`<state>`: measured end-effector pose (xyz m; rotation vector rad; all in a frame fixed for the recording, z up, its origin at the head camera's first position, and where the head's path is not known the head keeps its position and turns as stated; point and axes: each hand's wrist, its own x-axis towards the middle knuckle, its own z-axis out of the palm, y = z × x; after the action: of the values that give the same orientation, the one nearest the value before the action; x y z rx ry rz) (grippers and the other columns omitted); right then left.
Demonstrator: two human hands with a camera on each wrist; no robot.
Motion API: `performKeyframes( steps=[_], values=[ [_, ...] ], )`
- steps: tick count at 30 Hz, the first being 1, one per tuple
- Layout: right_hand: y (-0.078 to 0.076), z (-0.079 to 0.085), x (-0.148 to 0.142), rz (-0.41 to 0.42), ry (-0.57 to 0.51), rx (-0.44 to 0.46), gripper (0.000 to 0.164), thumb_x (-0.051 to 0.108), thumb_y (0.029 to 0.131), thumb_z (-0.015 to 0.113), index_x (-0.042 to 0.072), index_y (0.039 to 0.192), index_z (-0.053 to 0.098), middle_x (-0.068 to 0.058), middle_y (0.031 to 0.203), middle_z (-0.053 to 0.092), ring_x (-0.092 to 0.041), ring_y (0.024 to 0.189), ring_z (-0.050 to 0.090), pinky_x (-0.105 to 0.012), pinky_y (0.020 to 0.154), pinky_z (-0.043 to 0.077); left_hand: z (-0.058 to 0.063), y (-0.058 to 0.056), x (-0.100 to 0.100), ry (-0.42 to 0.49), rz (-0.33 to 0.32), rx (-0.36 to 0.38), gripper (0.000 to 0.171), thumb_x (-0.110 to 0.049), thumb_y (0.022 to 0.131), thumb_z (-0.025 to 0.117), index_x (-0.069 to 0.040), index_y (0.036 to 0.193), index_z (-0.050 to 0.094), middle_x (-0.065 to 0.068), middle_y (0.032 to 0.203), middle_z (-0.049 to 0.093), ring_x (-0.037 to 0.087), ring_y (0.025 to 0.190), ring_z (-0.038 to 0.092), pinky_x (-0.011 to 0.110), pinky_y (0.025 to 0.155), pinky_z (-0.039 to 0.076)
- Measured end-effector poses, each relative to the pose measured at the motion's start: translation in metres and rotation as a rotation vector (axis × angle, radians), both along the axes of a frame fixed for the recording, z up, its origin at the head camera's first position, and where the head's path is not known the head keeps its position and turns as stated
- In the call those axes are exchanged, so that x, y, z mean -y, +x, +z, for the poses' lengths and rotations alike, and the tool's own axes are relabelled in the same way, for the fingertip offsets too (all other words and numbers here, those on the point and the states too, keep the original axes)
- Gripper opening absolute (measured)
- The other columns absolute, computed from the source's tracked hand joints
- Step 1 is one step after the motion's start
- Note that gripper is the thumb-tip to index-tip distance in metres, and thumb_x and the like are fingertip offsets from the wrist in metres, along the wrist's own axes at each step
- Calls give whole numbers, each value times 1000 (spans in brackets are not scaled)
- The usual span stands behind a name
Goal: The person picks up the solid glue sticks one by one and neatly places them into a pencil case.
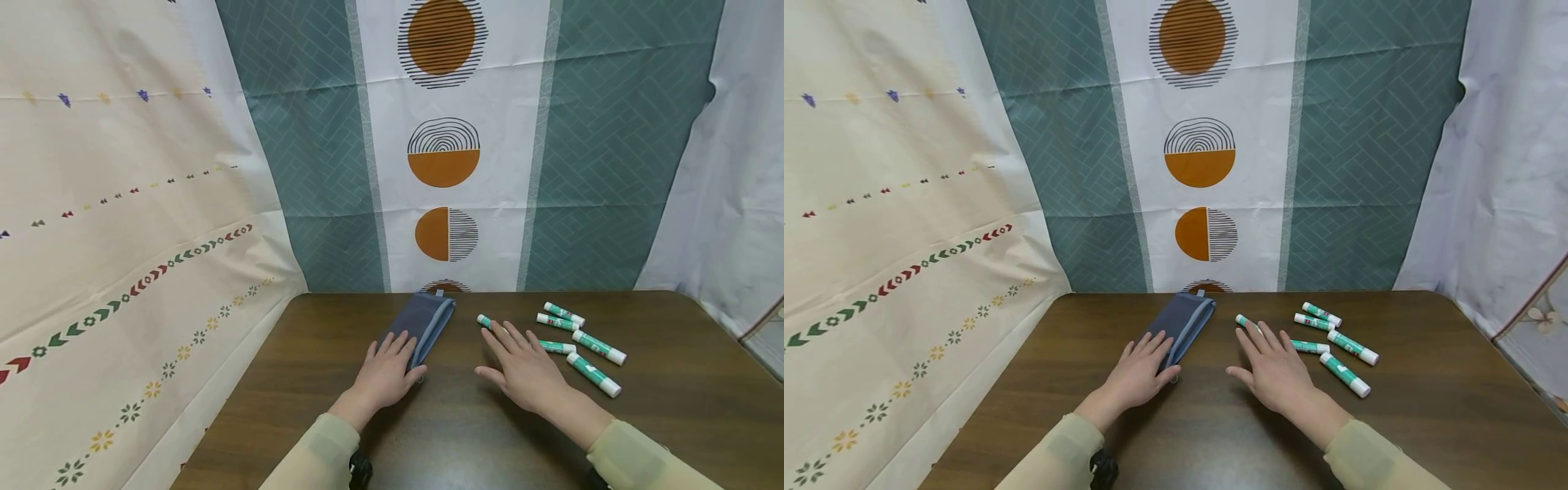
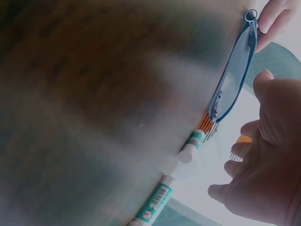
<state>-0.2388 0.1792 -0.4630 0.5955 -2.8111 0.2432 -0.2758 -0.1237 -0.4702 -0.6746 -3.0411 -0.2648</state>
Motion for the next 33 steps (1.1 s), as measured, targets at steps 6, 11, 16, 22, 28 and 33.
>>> performKeyframes(
  steps=[6,11,16,22,28,33],
  values=[
    [0,-2,-1,15,-2,19,79,55,110,62,5,168,44,-20,176,35,-46,161,34,-72,124,27,0,-1,1,-17,0,36,70,-56,114,52,-16,171,43,13,178,35,41,164,28,68,128,23],
    [0,-3,-2,18,-6,33,79,54,110,62,5,168,44,-21,176,35,-46,161,33,-72,124,26,-1,-2,1,-36,-12,60,69,-55,114,53,-16,170,46,14,176,38,41,163,33,67,127,27],
    [0,-3,-4,17,-3,49,79,54,110,62,4,168,44,-21,175,36,-46,161,32,-73,124,27,-2,-3,1,-53,-25,59,66,-55,114,53,-17,168,49,13,174,41,40,161,36,67,126,29],
    [1,-1,-10,12,-10,60,79,53,109,63,4,168,45,-20,175,38,-47,161,33,-72,124,27,-3,-4,-2,-53,-29,61,66,-55,114,53,-17,168,49,13,174,43,40,160,38,68,125,28],
    [2,0,-17,4,-11,60,79,54,109,64,4,168,45,-21,174,39,-47,160,34,-72,124,26,0,-2,-10,-50,-29,66,64,-52,113,56,-17,167,51,12,172,45,39,159,40,68,125,30],
    [4,0,-24,-6,-11,67,79,53,109,64,3,167,45,-22,174,39,-47,160,33,-72,124,27,-1,-1,-15,-61,-25,50,62,-51,113,57,-19,166,52,10,172,46,38,159,41,66,124,32]
  ],
)
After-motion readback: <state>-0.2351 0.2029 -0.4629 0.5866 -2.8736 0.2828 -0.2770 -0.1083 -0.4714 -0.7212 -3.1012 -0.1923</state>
